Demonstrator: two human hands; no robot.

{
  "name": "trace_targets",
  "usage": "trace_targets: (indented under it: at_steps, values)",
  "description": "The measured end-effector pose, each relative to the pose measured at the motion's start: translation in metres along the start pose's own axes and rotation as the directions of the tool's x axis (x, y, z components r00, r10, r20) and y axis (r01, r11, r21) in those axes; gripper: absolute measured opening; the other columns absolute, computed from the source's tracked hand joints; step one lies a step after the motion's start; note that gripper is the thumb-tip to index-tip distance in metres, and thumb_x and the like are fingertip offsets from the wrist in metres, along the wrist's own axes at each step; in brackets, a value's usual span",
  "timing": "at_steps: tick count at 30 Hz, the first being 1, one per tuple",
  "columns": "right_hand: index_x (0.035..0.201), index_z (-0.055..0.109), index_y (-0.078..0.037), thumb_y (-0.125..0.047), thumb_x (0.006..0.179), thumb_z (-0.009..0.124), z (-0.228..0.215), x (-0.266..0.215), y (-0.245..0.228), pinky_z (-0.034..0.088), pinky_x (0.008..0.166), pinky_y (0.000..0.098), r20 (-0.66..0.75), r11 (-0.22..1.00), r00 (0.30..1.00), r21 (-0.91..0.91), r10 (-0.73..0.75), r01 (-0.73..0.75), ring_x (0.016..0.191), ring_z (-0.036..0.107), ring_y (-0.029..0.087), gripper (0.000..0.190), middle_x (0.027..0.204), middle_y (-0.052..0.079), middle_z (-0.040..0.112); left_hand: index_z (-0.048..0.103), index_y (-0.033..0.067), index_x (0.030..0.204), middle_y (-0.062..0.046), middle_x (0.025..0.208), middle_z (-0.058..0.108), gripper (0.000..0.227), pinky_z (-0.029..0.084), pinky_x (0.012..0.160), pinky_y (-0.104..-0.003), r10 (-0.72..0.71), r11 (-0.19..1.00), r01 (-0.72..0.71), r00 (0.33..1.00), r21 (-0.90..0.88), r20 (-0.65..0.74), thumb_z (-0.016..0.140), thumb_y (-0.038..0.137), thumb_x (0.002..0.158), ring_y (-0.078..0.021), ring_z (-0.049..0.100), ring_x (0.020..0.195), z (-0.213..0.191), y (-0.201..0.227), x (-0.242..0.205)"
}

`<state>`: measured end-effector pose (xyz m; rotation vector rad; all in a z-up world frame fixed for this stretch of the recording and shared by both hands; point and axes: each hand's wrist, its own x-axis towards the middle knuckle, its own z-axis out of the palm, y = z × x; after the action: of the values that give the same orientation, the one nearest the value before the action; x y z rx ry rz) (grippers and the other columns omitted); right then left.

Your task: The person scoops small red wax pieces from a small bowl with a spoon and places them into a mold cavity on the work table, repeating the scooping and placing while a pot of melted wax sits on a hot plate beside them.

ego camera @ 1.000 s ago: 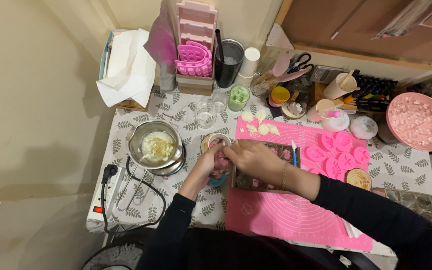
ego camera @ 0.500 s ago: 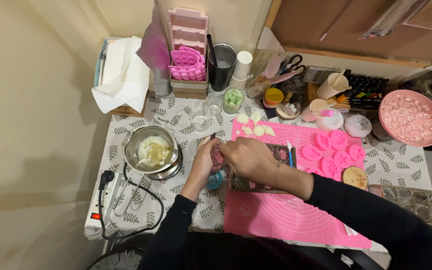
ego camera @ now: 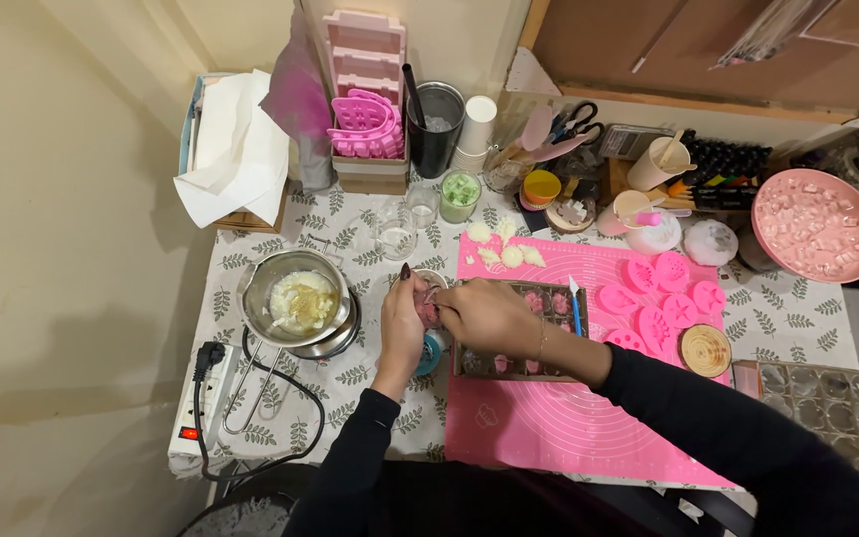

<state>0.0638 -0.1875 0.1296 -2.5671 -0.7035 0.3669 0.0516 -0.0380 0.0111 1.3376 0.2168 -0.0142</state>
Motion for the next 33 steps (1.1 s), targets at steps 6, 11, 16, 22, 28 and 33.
trace_targets:
  at_steps: [6, 11, 16, 22, 28, 33]
  values:
    - [0.076, 0.065, -0.005, -0.023, 0.092, 0.052, 0.005, 0.013, 0.026, 0.055, 0.061, 0.0395, 0.353, 0.899, 0.926, 0.353, 0.13, -0.261, 0.056, 0.065, 0.021, 0.027, 0.062, 0.01, 0.067, 0.054, 0.0031, 0.086, -0.001, 0.068, 0.052, 0.043, 0.038, 0.054, -0.029, -0.005, 0.999, 0.005, 1.0, 0.043, -0.003, 0.035, 0.033, 0.11, -0.0101, 0.046, 0.059, 0.006, 0.016, -0.008]
    - [0.078, 0.067, -0.006, -0.022, 0.093, 0.056, 0.024, 0.026, 0.051, 0.049, 0.056, 0.0371, 0.525, 0.719, 0.828, 0.497, 0.197, -0.487, 0.06, 0.061, 0.011, 0.025, 0.068, 0.0, 0.063, 0.057, 0.0008, 0.09, -0.006, 0.069, 0.058, 0.04, 0.044, 0.059, -0.032, 0.187, 0.955, -0.178, 0.982, 0.238, -0.019, 0.035, 0.028, 0.109, -0.0144, 0.054, 0.061, 0.002, 0.011, -0.007]
    - [0.079, 0.071, -0.006, -0.026, 0.095, 0.058, 0.041, 0.02, 0.065, 0.051, 0.062, 0.0334, 0.443, 0.847, 0.891, 0.433, 0.097, -0.307, 0.06, 0.059, 0.013, 0.029, 0.066, 0.003, 0.063, 0.06, -0.0009, 0.093, -0.013, 0.07, 0.058, 0.036, 0.043, 0.06, -0.037, 0.049, 0.993, -0.038, 0.995, 0.115, -0.092, 0.038, 0.023, 0.107, -0.0217, 0.054, 0.064, 0.0, -0.003, -0.014]
    - [0.09, 0.07, -0.004, -0.026, 0.096, 0.056, 0.028, 0.012, 0.051, 0.053, 0.066, 0.0358, 0.291, 0.858, 0.956, 0.48, 0.04, -0.182, 0.065, 0.063, 0.015, 0.027, 0.074, 0.006, 0.065, 0.062, 0.0015, 0.097, -0.01, 0.08, 0.062, 0.035, 0.046, 0.064, -0.032, 0.133, 0.965, -0.116, 0.99, 0.236, -0.054, 0.036, 0.024, 0.106, -0.0177, 0.056, 0.068, -0.002, -0.012, -0.012]
    - [0.092, 0.064, 0.001, -0.024, 0.099, 0.049, 0.002, 0.007, 0.027, 0.055, 0.068, 0.0402, 0.288, 0.86, 0.933, 0.395, 0.217, -0.322, 0.069, 0.07, 0.023, 0.03, 0.074, 0.015, 0.069, 0.052, 0.0071, 0.11, -0.006, 0.085, 0.061, 0.038, 0.041, 0.058, -0.028, -0.196, 0.956, 0.197, 0.98, -0.216, 0.025, 0.031, 0.038, 0.114, -0.0138, 0.051, 0.068, 0.002, 0.02, -0.014]
    - [0.105, 0.061, -0.001, -0.02, 0.1, 0.049, -0.01, 0.0, 0.023, 0.052, 0.076, 0.0517, 0.11, 0.985, 0.989, 0.127, 0.101, -0.115, 0.084, 0.069, 0.04, 0.023, 0.085, 0.022, 0.071, 0.051, 0.0109, 0.118, -0.006, 0.107, 0.063, 0.038, 0.052, 0.084, -0.035, -0.186, 0.775, 0.284, 0.956, -0.565, 0.226, 0.028, 0.041, 0.112, -0.0154, 0.063, 0.095, 0.006, 0.018, -0.013]
